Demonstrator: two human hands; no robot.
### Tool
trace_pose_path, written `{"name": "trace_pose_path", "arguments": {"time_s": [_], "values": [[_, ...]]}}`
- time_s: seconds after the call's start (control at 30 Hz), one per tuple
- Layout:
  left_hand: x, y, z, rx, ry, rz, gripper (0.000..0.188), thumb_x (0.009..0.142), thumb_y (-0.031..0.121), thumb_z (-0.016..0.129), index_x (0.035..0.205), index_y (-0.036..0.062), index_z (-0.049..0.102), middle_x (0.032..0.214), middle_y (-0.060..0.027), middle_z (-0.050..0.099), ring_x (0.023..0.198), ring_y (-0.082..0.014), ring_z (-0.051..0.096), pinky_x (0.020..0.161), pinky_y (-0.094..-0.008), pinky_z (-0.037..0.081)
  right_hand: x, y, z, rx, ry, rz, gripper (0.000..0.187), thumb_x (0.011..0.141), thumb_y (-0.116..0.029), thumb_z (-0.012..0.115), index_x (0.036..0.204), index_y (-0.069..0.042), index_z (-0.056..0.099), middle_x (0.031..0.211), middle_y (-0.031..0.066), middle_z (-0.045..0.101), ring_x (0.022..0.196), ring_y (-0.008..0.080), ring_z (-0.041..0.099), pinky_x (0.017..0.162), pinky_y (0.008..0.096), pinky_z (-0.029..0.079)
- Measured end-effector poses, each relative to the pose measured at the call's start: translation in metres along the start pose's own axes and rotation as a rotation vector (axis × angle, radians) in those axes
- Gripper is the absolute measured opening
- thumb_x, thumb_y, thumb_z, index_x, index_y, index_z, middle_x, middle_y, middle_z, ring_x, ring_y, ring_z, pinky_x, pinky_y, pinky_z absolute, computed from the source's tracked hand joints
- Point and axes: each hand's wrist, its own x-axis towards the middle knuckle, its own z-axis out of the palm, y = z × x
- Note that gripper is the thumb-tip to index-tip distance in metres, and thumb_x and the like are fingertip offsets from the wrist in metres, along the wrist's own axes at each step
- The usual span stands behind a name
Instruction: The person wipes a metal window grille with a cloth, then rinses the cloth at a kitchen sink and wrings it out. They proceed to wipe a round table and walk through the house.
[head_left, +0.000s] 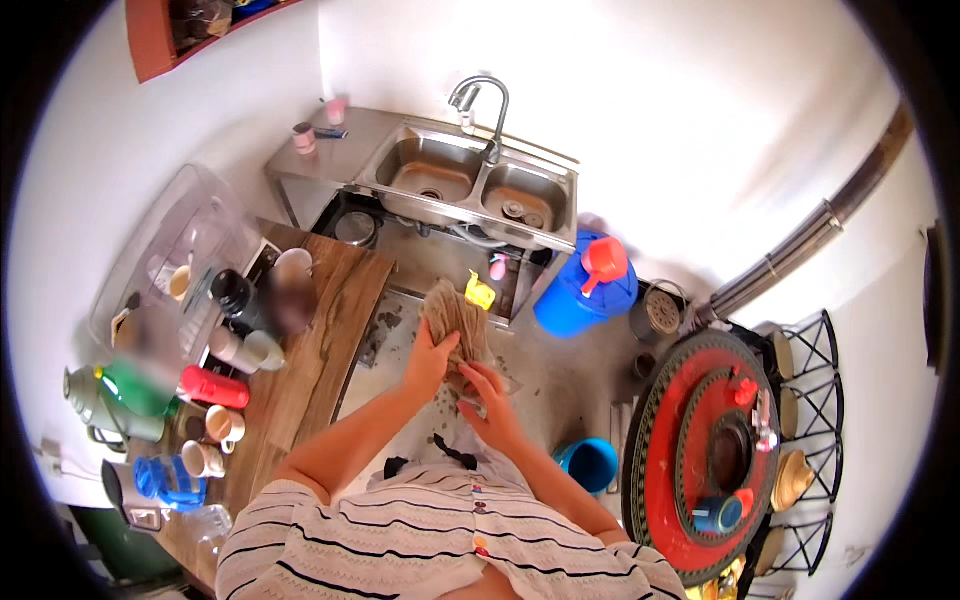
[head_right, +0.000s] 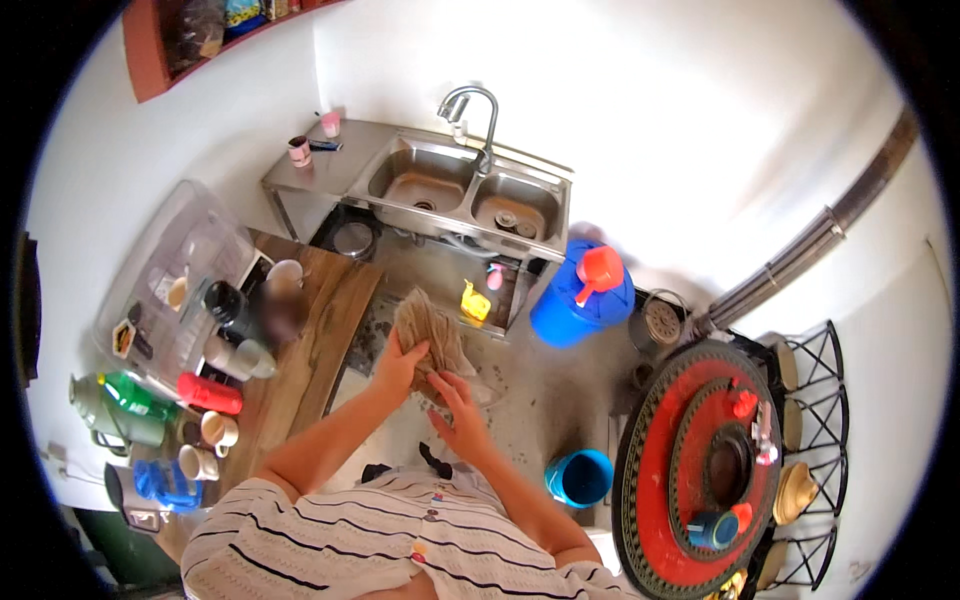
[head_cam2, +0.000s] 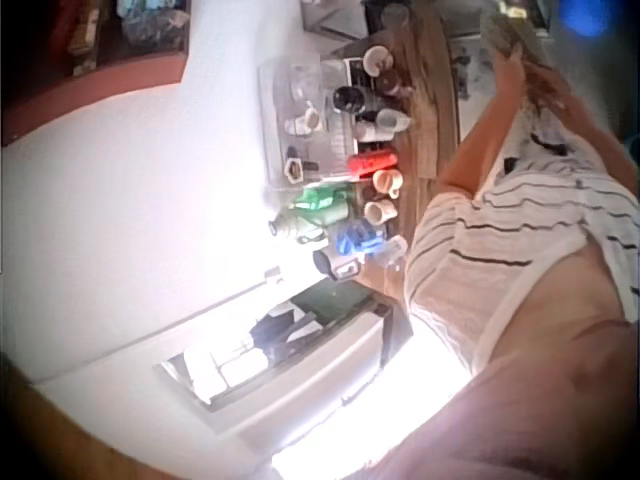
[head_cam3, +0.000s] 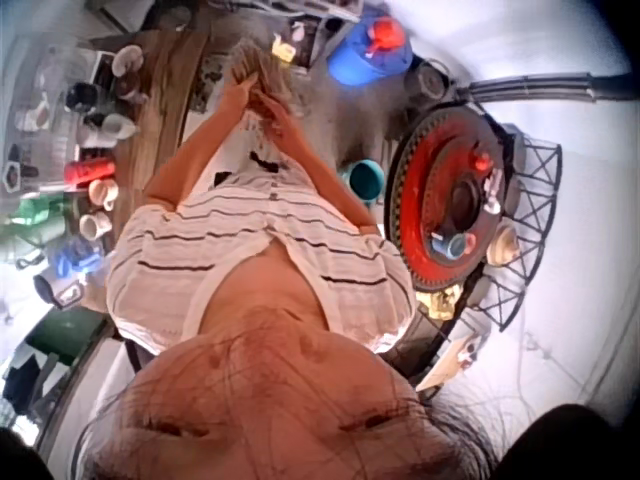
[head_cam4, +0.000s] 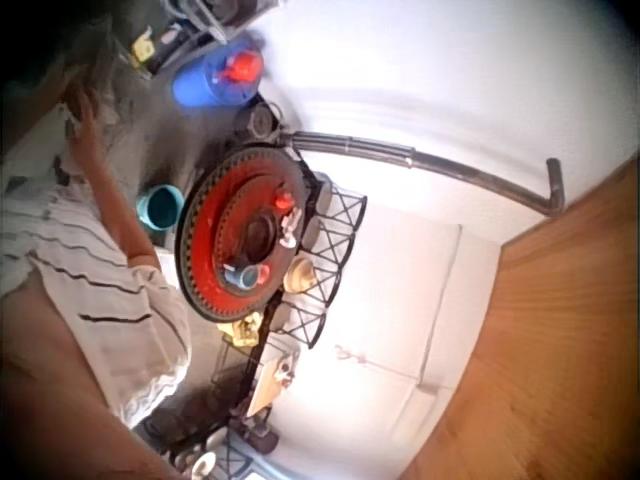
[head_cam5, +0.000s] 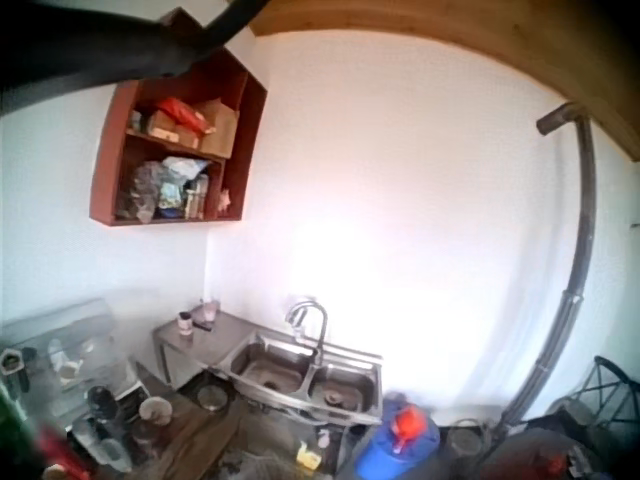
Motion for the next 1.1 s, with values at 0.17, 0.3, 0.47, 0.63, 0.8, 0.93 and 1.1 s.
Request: {"name": "trace_pose_path", "arguments": {"time_s": [0.17, 0.3, 0.47, 0.63, 0.8, 0.93, 1.1], "values": [[0.133, 0.037, 0.024, -0.193, 0.156, 0.066, 0.064, 0.092, -0.004, 0.048, 0.149, 0.0155, 0.027, 0.138, -0.0104, 0.047, 0.122, -0.028, 0.052, 0.097, -0.0431, 0.051, 0.142, 0.102, -0.047, 0.206, 0.016, 0.091, 0.05, 0.088, 0.0, 0.063, 0.136, -0.007, 0.049, 0.133, 0.0116, 0.048, 0.101, 0.0191, 0.058, 0.083, 0.0313, 0.051], [0.218, 0.115, 0.039, -0.115, 0.268, 0.069, 0.063, 0.093, -0.002, 0.044, 0.151, 0.0107, 0.021, 0.141, -0.0097, 0.044, 0.122, -0.0237, 0.051, 0.097, -0.0364, 0.049, 0.269, 0.172, -0.089, 0.272, 0.067, 0.26, 0.037, 0.095, -0.009, 0.059, 0.131, -0.005, 0.052, 0.116, 0.0082, 0.059, 0.096, 0.0151, 0.059, 0.077, 0.0291, 0.051], [0.355, 0.146, 0.028, -0.148, 0.279, 0.203, 0.063, 0.089, -0.004, 0.044, 0.148, 0.006, 0.025, 0.135, -0.0116, 0.048, 0.119, -0.0237, 0.052, 0.097, -0.0349, 0.047, 0.415, 0.286, -0.105, 0.315, 0.158, 0.329, 0.035, 0.098, -0.019, 0.056, 0.13, -0.003, 0.053, 0.105, 0.0069, 0.062, 0.083, 0.0141, 0.062, 0.073, 0.0283, 0.051], [0.515, 0.115, -0.02, 0.046, 0.267, 0.016, 0.062, 0.087, 0.0, 0.046, 0.147, 0.001, 0.031, 0.131, -0.0123, 0.05, 0.114, -0.0231, 0.052, 0.097, -0.0324, 0.043, 0.555, 0.366, -0.086, 0.425, 0.305, 0.477, 0.042, 0.099, -0.027, 0.056, 0.13, 0.0, 0.048, 0.108, 0.0128, 0.061, 0.085, 0.0197, 0.065, 0.074, 0.0305, 0.055], [0.648, 0.081, -0.013, 0.237, 0.471, -0.054, 0.06, 0.088, 0.002, 0.047, 0.146, 0.0025, 0.034, 0.129, -0.0119, 0.052, 0.112, -0.0223, 0.052, 0.095, -0.033, 0.044, 0.668, 0.442, -0.098, 0.804, 0.51, 0.972, 0.063, 0.092, -0.046, 0.063, 0.128, 0.001, 0.041, 0.108, 0.0199, 0.053, 0.083, 0.0352, 0.066, 0.073, 0.039, 0.059], [0.701, 0.075, -0.009, -0.239, 0.361, -0.116, 0.053, 0.092, 0.005, 0.05, 0.143, 0.0044, 0.038, 0.13, -0.0102, 0.053, 0.113, -0.022, 0.053, 0.096, -0.035, 0.044, 0.705, 0.47, -0.09, 1.132, 0.667, 1.139, 0.051, 0.096, -0.032, 0.058, 0.123, 0.007, 0.04, 0.107, 0.0221, 0.052, 0.09, 0.0425, 0.064, 0.083, 0.0477, 0.058], [0.74, 0.064, -0.003, -0.467, 0.39, -0.062, 0.04, 0.097, 0.007, 0.049, 0.137, 0.0069, 0.042, 0.129, -0.0065, 0.054, 0.113, -0.0206, 0.054, 0.095, -0.0366, 0.046, 0.692, 0.49, -0.079, 1.344, 0.746, 1.121, 0.029, 0.098, -0.008, 0.046, 0.116, 0.013, 0.04, 0.106, 0.0239, 0.054, 0.099, 0.0435, 0.062, 0.091, 0.0489, 0.058]]}}
